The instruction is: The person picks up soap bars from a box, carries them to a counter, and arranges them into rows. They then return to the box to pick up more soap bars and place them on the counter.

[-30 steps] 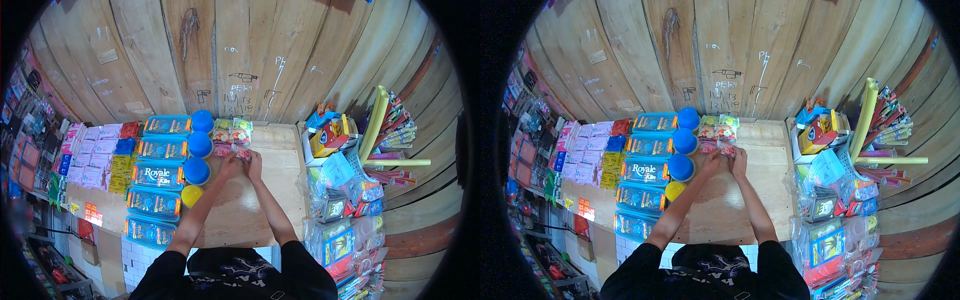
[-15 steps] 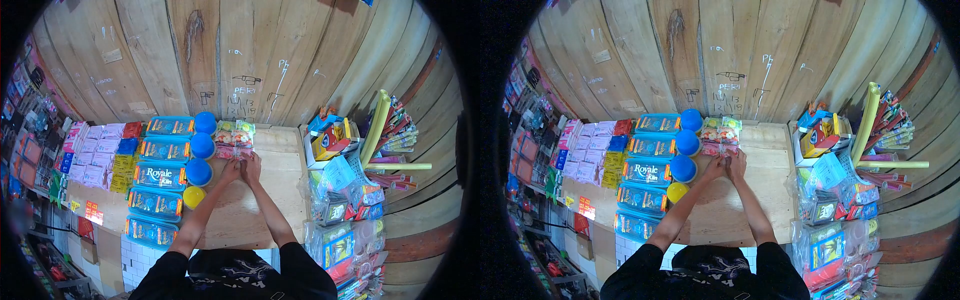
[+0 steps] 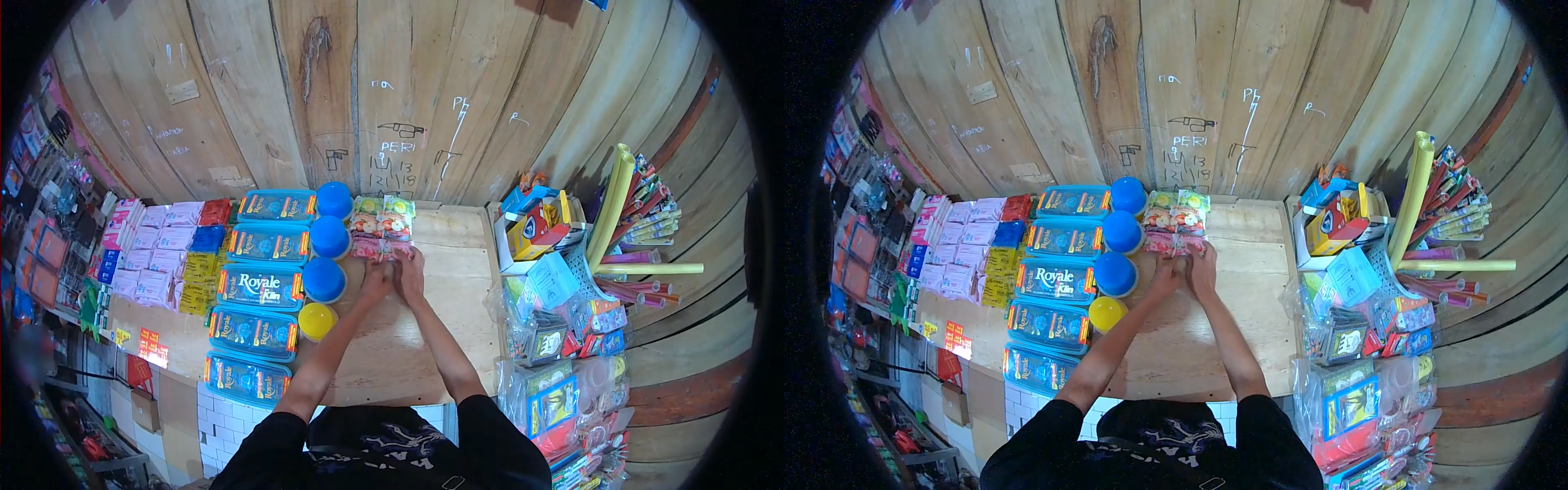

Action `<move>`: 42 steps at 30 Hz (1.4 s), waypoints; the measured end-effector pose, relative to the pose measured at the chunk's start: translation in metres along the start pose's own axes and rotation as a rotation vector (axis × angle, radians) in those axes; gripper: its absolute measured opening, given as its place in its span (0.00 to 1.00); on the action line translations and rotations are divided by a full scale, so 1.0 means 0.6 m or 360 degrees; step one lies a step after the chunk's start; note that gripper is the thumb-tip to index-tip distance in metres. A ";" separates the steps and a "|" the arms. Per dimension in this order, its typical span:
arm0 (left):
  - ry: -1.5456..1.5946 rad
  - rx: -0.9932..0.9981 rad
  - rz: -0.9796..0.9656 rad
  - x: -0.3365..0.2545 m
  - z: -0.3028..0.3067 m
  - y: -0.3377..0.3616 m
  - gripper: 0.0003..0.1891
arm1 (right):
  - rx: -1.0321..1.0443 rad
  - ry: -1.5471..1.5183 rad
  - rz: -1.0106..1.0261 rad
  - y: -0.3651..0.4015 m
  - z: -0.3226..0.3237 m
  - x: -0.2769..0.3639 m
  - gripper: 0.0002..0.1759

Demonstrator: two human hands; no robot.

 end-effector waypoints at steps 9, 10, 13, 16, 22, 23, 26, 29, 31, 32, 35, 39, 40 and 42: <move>0.0046 -0.0092 -0.0010 0.058 0.007 0.007 0.30 | 0.0008 0.0127 -0.0033 0.014 -0.025 -0.021 0.16; 0.0049 -0.0092 0.0007 0.059 0.007 0.006 0.30 | 0.0049 0.0130 -0.0035 0.011 -0.020 -0.016 0.16; 0.0033 -0.0080 0.0033 0.053 0.011 0.001 0.31 | 0.0113 0.0174 -0.0058 0.010 -0.008 -0.007 0.16; -0.0077 -0.0074 -0.0047 0.068 0.005 0.000 0.31 | 0.0213 0.0177 -0.0055 0.012 -0.006 -0.009 0.16; 0.0139 0.0027 0.0078 0.065 0.013 0.001 0.30 | 0.0371 0.0098 0.0016 0.012 -0.009 0.001 0.19; 0.0118 0.0002 0.0042 0.064 0.012 0.002 0.30 | 0.0404 0.0090 0.0017 0.012 -0.005 0.007 0.20; 0.0171 0.0012 -0.0033 0.070 0.012 0.009 0.29 | 0.0370 -0.0072 0.0148 0.013 0.008 0.023 0.22; 0.0343 -0.0012 -0.0016 0.060 0.018 0.021 0.26 | 0.0204 -0.0288 0.0346 0.026 -0.010 0.009 0.29; 0.0377 -0.0103 -0.0049 0.069 0.010 0.030 0.24 | 0.0178 -0.0376 0.0251 0.044 -0.008 0.014 0.27; 0.0342 -0.0173 -0.0097 0.082 0.000 0.040 0.22 | 0.0164 -0.0420 0.0203 0.057 -0.007 0.018 0.25; 0.0422 -0.0231 0.0016 0.043 0.012 0.095 0.19 | 0.0080 -0.0530 0.0057 0.111 0.019 0.051 0.18; 0.0770 -0.0160 0.0204 0.037 0.003 0.193 0.15 | 0.0292 -0.0624 -0.0380 0.200 0.070 0.100 0.13; 0.0815 -0.0107 0.0287 0.029 0.007 0.218 0.14 | 0.0283 -0.0584 -0.0363 0.223 0.076 0.105 0.12; 0.0903 -0.0002 0.0452 -0.007 0.027 0.272 0.12 | 0.0352 -0.0523 -0.0443 0.276 0.090 0.115 0.10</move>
Point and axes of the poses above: each hand's wrist, its own y-axis away from the middle knuckle, its own z-axis out of the back of the hand, x = y × z, the point moved 1 cm from there along -y, towards the middle knuckle, and after that the axes turned 7 degrees about -z, right-handed, at the moved point
